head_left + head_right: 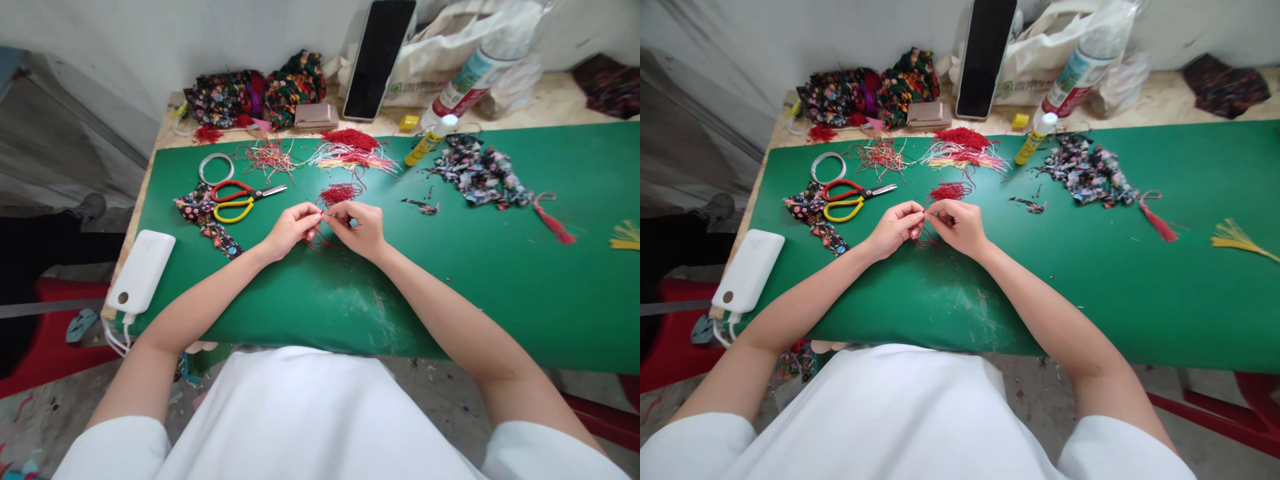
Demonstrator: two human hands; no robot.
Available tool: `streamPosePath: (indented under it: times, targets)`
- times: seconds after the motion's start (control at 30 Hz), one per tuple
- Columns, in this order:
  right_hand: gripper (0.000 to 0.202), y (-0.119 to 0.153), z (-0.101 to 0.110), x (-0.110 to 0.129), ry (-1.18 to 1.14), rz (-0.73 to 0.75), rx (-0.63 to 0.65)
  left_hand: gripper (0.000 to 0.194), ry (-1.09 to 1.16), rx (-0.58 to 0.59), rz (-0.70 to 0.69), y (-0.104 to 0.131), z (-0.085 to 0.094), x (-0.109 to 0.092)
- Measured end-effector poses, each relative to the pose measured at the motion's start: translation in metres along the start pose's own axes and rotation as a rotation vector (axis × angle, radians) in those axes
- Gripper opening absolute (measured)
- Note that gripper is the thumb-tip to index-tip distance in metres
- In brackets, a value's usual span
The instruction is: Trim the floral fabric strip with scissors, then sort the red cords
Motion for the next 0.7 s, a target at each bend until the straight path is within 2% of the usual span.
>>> streamPosePath:
  times: [0.3,0.57,0.7]
  targets:
    - [0.02,0.0009,-0.0014,-0.0052,0.026,-0.038,0.008,0.016,-0.001,0.017,-0.033,-0.001,0.0006,0.001]
    - [0.013,-0.0005,0.002,0.0029,-0.042,0.063,-0.036,0.015,-0.006,0.041,-0.04,-0.0036,0.0008,0.0032]
    - [0.014,-0.0008,0.0014,0.0013,-0.038,0.049,-0.031,0.017,-0.016,0.061,-0.043,-0.0042,0.0004,0.0039]
Point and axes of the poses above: each hand's wrist, its own y-axis away from the middle knuckle, its own z-axis out of the back of the hand, x = y × z, the point moved 8 cm from there along -y, towards the middle knuckle, and after that the axes turned 3 degrees about -z, right-handed, at the moved point
